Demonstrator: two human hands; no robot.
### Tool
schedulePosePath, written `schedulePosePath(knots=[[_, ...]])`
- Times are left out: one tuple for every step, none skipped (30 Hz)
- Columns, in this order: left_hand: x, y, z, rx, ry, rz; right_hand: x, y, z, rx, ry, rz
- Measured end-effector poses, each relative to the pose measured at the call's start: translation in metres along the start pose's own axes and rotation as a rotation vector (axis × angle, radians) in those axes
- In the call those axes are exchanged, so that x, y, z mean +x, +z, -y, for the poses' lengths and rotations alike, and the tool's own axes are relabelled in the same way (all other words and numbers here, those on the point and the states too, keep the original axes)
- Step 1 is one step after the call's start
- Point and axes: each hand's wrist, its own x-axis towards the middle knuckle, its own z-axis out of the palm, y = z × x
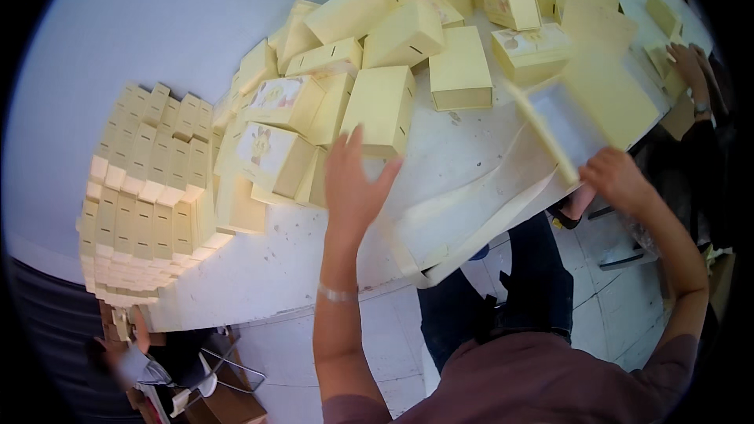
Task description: The person repeatedly picks up small yellow cardboard boxes, opens them, inserts a white ribbon into each, and closes them. The finished boxes are stacked on the table. The process is repeated for many boxes throughout the clip.
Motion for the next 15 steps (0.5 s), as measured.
schedulePosePath(knots=[[0.018,0.013,-0.002,0.054,-0.003,0.042,-0.006,0.003,-0.021,-0.015,0.033,0.001],[0.036,0.030,0.001,0.095,-0.067,0.127,-0.013,0.004,-0.038,-0.031,0.074,0.010],[0.050,0.045,0.004,0.140,-0.123,0.215,-0.017,0.005,-0.054,-0.040,0.085,0.008],[0.058,0.053,0.004,0.192,-0.163,0.252,-0.021,0.006,-0.068,-0.047,0.098,0.001],[0.064,0.058,0.005,0.245,-0.203,0.287,-0.024,0.004,-0.074,-0.054,0.110,-0.008],[0.068,0.061,0.007,0.308,-0.241,0.324,-0.025,0.004,-0.075,-0.061,0.128,-0.063],[0.071,0.063,0.010,0.333,-0.255,0.339,-0.025,0.001,-0.074,-0.070,0.144,-0.120],[0.073,0.064,0.013,0.357,-0.269,0.353,-0.025,-0.002,-0.073,-0.079,0.159,-0.177],[0.073,0.063,0.014,0.382,-0.283,0.370,-0.032,-0.004,-0.073,-0.118,0.205,-0.166],[0.071,0.061,0.016,0.310,-0.255,0.361,-0.036,-0.005,-0.067,-0.134,0.246,-0.252],[0.065,0.056,0.019,0.238,-0.227,0.350,-0.038,-0.007,-0.057,-0.152,0.286,-0.338],[0.060,0.052,0.020,0.161,-0.193,0.342,-0.041,-0.010,-0.047,-0.174,0.331,-0.422],[0.054,0.041,0.017,-0.203,-0.257,0.413,-0.042,-0.008,-0.035,-0.068,0.315,-0.455],[0.046,0.025,0.014,-0.568,-0.319,0.477,-0.038,-0.006,-0.020,0.036,0.298,-0.490],[0.034,0.010,0.014,-0.933,-0.383,0.532,-0.029,-0.005,-0.003,0.143,0.277,-0.525]])
